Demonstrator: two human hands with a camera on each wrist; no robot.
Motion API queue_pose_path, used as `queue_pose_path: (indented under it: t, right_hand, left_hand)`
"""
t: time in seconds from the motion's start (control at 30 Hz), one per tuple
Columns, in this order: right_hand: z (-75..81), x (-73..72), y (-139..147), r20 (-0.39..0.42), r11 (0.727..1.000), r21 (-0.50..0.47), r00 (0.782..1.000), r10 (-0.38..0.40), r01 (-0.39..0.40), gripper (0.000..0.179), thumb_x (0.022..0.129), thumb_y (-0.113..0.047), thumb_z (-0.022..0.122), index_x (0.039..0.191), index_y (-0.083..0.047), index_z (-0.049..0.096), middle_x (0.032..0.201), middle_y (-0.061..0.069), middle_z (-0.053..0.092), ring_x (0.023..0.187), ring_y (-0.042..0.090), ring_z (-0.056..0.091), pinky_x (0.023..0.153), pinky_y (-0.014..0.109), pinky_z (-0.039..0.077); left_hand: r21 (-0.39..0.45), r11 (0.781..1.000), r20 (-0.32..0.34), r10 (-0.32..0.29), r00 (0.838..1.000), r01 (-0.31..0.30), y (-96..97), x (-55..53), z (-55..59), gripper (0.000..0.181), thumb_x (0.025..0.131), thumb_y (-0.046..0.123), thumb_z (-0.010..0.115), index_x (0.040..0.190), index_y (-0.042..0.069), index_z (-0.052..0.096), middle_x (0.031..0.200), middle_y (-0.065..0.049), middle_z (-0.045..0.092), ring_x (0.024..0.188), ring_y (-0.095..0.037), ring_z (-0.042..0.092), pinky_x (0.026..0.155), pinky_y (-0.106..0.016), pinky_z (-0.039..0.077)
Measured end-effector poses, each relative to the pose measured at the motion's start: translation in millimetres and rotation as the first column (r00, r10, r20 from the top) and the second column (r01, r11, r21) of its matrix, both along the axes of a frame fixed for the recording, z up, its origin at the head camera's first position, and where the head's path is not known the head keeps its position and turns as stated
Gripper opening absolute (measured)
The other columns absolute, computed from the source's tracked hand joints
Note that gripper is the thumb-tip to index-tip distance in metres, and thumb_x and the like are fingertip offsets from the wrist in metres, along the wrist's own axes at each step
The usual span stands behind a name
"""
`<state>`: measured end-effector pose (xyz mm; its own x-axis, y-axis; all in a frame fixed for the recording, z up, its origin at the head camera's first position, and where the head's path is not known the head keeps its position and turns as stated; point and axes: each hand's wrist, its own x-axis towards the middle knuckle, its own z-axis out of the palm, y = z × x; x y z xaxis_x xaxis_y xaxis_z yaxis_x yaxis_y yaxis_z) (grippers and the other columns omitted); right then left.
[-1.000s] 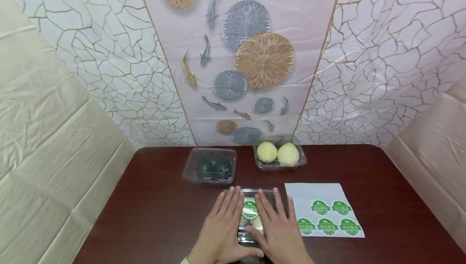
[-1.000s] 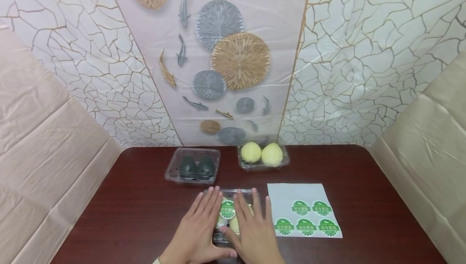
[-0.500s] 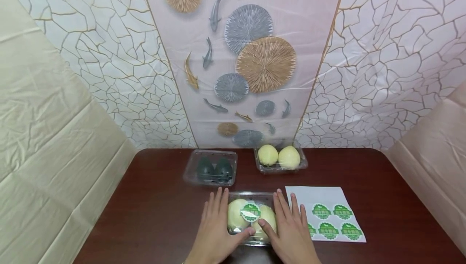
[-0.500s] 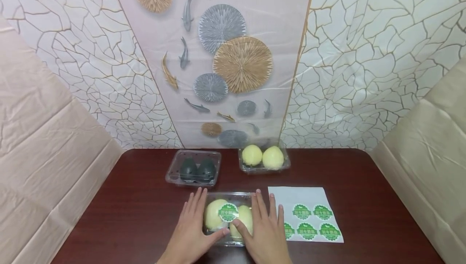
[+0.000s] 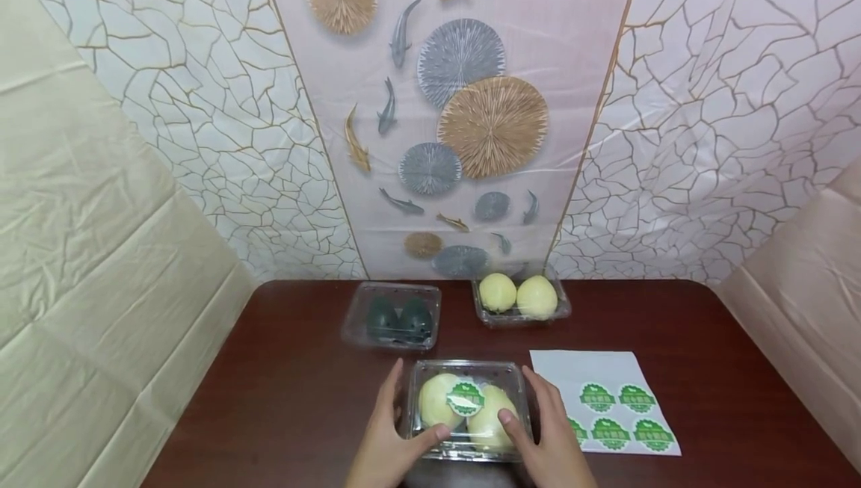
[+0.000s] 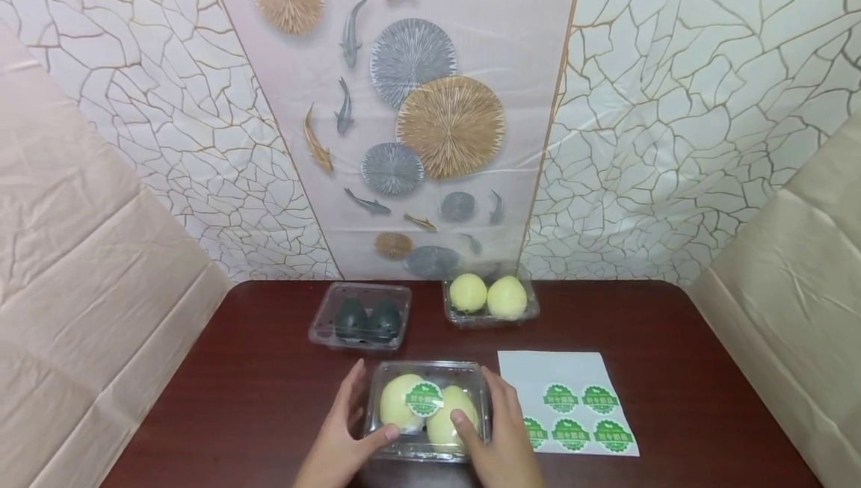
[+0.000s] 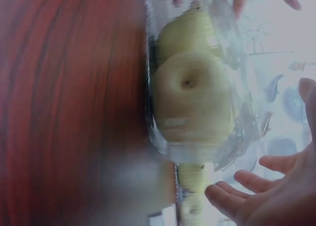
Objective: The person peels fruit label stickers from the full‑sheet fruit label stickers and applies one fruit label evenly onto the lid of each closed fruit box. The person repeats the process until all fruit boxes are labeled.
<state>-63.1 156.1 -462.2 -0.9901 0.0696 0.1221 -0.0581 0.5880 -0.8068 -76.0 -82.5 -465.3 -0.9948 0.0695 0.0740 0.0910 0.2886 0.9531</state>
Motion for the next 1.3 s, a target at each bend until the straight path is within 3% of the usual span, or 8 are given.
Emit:
queue_pose_path:
  t: [0.13,0.3,0.53,0.7,0.9,1.0,1.13,1.3]
  right_hand:
    - [-0.1,2.0,2.3,0.167,0.981,-0.191,0.986,-0.014,0.047,0.082,0.091,-0.045,0.070,0.153,-0.009,0.028,0.147,0.022,0.034,0.135,0.045,0.040,0.107,0.055,0.041]
    - [-6.3,5.6,5.7,0.280,0.935,-0.340,0.960,-0.002,0.101,0.092,0.089,-0.041,0.074,0.155,-0.009,0.019,0.154,0.027,0.023,0.137,0.051,0.036,0.107,0.053,0.042]
    - [-19.8,11.1,-0.1,0.262,0.845,-0.516,0.965,0.001,0.139,0.092,0.087,-0.022,0.077,0.156,-0.009,0.018,0.155,0.030,0.024,0.141,0.047,0.032,0.108,0.044,0.042]
    - [-28.9,14.5,-4.4,0.220,0.801,-0.573,0.974,-0.053,0.173,0.089,0.087,-0.013,0.075,0.155,-0.004,0.019,0.152,0.033,0.029,0.139,0.048,0.031,0.096,0.023,0.049]
    - [-36.3,13.4,-8.1,0.246,0.782,-0.592,0.968,-0.053,0.193,0.094,0.084,-0.012,0.077,0.155,-0.004,0.017,0.151,0.033,0.031,0.139,0.050,0.030,0.097,0.044,0.051]
    - [-38.8,13.5,-9.2,0.242,0.786,-0.588,0.969,-0.051,0.188,0.094,0.082,-0.011,0.078,0.155,-0.002,0.020,0.151,0.033,0.033,0.135,0.033,0.042,0.097,0.033,0.051]
    - [-42.2,13.7,-10.8,0.246,0.793,-0.582,0.968,-0.043,0.183,0.098,0.078,-0.010,0.081,0.155,-0.002,0.022,0.152,0.031,0.035,0.127,0.010,0.047,0.088,0.013,0.046]
    - [-44.4,13.7,-12.2,0.232,0.791,-0.591,0.972,-0.023,0.160,0.103,0.075,-0.008,0.083,0.155,-0.002,0.020,0.154,0.029,0.033,0.111,-0.014,0.044,0.086,0.009,0.043]
  left_hand:
    - [0.143,0.989,0.006,-0.049,0.999,0.047,-2.9,1.9,-7.6,0.111,0.075,0.020,0.089,0.158,0.008,0.016,0.157,-0.031,0.023,0.141,-0.052,0.027,0.110,-0.062,0.031]
    - [0.194,0.979,0.054,-0.081,0.995,0.069,-2.5,4.7,-16.2,0.118,0.072,0.019,0.090,0.158,0.006,0.010,0.154,-0.037,0.021,0.140,-0.054,0.027,0.111,-0.059,0.031]
    - [0.285,0.958,0.102,-0.065,0.993,0.033,3.0,10.4,-24.4,0.119,0.072,0.018,0.090,0.156,0.001,0.008,0.151,-0.037,0.029,0.140,-0.053,0.030,0.111,-0.056,0.033]
    - [0.433,0.902,0.115,-0.058,0.992,0.003,8.4,12.5,-29.6,0.113,0.078,0.017,0.086,0.155,-0.002,0.006,0.150,-0.040,0.026,0.139,-0.054,0.029,0.107,-0.044,0.042]
    - [0.498,0.867,0.079,-0.083,0.993,0.033,13.6,12.8,-36.6,0.116,0.077,0.015,0.087,0.155,-0.004,0.002,0.152,-0.039,0.023,0.138,-0.047,0.035,0.101,-0.021,0.044]
    - [0.487,0.873,0.085,-0.089,0.992,0.036,15.4,13.9,-38.6,0.119,0.074,0.013,0.088,0.155,-0.004,0.003,0.153,-0.038,0.022,0.136,-0.038,0.040,0.098,-0.017,0.043]
    - [0.414,0.910,0.098,-0.070,0.993,0.023,18.0,16.8,-41.1,0.123,0.069,0.008,0.090,0.155,-0.005,0.003,0.151,-0.037,0.028,0.129,-0.023,0.048,0.099,-0.015,0.042]
    - [0.326,0.945,0.074,-0.029,0.997,0.003,19.9,17.5,-44.1,0.121,0.066,0.003,0.090,0.154,-0.007,0.008,0.148,-0.034,0.037,0.122,-0.007,0.051,0.100,-0.015,0.039]
